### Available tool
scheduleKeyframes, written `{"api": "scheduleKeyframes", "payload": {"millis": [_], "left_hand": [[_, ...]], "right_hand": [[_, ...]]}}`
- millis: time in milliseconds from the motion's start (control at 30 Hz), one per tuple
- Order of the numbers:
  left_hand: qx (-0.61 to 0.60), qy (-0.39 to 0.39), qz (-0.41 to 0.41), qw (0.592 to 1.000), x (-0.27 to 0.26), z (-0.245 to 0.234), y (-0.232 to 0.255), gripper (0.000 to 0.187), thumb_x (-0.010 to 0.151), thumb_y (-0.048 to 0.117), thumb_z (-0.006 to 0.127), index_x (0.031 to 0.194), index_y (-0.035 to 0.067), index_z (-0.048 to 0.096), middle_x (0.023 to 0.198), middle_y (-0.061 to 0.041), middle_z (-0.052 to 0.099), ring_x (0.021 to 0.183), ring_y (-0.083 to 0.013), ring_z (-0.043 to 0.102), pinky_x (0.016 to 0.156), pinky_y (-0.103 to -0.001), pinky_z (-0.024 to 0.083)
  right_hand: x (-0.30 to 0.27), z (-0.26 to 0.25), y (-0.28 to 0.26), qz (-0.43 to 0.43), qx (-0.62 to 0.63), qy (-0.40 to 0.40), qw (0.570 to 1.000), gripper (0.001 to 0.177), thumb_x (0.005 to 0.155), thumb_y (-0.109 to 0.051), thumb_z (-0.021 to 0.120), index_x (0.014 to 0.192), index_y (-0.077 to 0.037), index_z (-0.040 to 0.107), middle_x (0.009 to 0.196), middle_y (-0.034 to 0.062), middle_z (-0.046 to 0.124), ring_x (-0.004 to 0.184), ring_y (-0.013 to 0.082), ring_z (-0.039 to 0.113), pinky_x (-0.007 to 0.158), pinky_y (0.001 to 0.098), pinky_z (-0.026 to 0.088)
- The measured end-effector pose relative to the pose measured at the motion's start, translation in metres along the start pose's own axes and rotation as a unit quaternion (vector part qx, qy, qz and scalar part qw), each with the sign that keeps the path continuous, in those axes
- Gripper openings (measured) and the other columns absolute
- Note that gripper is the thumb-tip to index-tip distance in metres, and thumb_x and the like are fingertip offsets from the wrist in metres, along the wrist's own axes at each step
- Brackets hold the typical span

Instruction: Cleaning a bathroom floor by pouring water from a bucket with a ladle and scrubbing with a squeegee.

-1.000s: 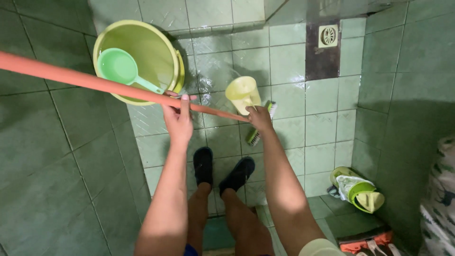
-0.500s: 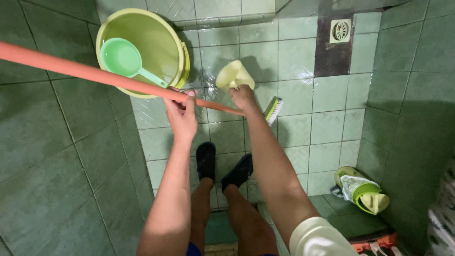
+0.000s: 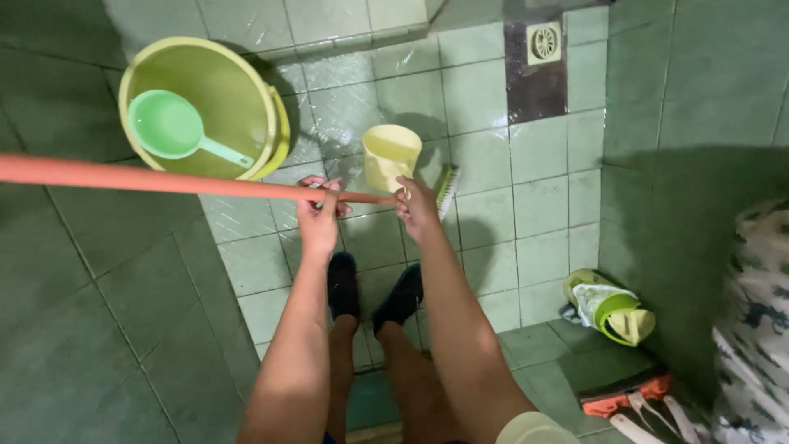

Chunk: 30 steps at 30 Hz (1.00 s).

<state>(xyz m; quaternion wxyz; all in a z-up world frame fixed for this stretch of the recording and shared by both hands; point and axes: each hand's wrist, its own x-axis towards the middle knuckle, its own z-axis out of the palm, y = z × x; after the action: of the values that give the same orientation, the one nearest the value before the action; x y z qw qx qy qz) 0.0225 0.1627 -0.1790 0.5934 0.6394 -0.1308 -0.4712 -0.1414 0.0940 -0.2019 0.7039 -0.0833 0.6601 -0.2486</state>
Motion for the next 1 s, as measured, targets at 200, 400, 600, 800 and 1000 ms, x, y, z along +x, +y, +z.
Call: {"api": "scheduleKeyframes", "payload": {"millis": [200, 400, 600, 800, 1000], "left_hand": [[0.044, -0.01, 0.035, 0.998, -0.001, 0.006, -0.02, 0.013, 0.106, 0.011, 0.055, 0.109, 0.011, 0.042, 0.091, -0.011, 0.065, 0.043, -0.0122, 0.056, 0.042, -0.021, 0.047], [0.159, -0.066, 0.093, 0.981, -0.004, 0.046, 0.003, 0.013, 0.103, 0.014, 0.063, 0.105, 0.008, 0.052, 0.081, -0.01, 0.064, 0.053, -0.0155, 0.057, 0.053, -0.03, 0.049], [0.208, -0.057, 0.094, 0.972, -0.018, 0.092, 0.051, 0.014, 0.099, 0.011, 0.066, 0.102, 0.01, 0.052, 0.085, -0.013, 0.066, 0.077, -0.0236, 0.064, 0.08, -0.04, 0.055], [0.186, -0.026, 0.063, 0.98, -0.024, 0.105, 0.049, 0.018, 0.092, 0.005, 0.064, 0.1, 0.012, 0.05, 0.084, -0.008, 0.064, 0.079, -0.0209, 0.062, 0.077, -0.037, 0.052], [0.174, 0.021, -0.024, 0.984, -0.015, 0.105, 0.042, 0.024, 0.082, 0.008, 0.067, 0.097, 0.018, 0.051, 0.079, 0.002, 0.065, 0.065, -0.0122, 0.058, 0.066, -0.028, 0.047]], "right_hand": [[0.052, -0.034, 0.005, 0.038, 0.072, -0.015, 0.997, 0.017, 0.104, -0.025, 0.058, 0.099, -0.009, 0.06, 0.068, -0.0066, 0.042, 0.048, 0.0045, 0.043, 0.039, 0.0166, 0.03], [0.232, -0.111, 0.001, 0.032, 0.269, -0.031, 0.962, 0.01, 0.104, -0.006, 0.051, 0.106, 0.003, 0.056, 0.07, -0.0035, 0.04, 0.05, 0.0074, 0.042, 0.044, 0.0229, 0.035], [0.207, -0.135, -0.075, 0.085, 0.352, -0.068, 0.93, 0.029, 0.113, -0.016, 0.039, 0.121, 0.011, 0.05, 0.074, -0.0054, 0.035, 0.052, 0.0061, 0.035, 0.045, 0.0247, 0.029], [0.111, -0.133, -0.084, 0.043, 0.324, -0.013, 0.945, 0.023, 0.112, -0.016, 0.036, 0.094, -0.007, 0.046, 0.071, -0.0049, 0.034, 0.054, 0.0095, 0.032, 0.048, 0.0266, 0.029], [-0.009, -0.145, -0.107, -0.008, 0.251, 0.028, 0.968, 0.021, 0.111, -0.024, 0.047, 0.101, -0.007, 0.056, 0.07, -0.0073, 0.037, 0.053, 0.0066, 0.036, 0.047, 0.0246, 0.032]]}}
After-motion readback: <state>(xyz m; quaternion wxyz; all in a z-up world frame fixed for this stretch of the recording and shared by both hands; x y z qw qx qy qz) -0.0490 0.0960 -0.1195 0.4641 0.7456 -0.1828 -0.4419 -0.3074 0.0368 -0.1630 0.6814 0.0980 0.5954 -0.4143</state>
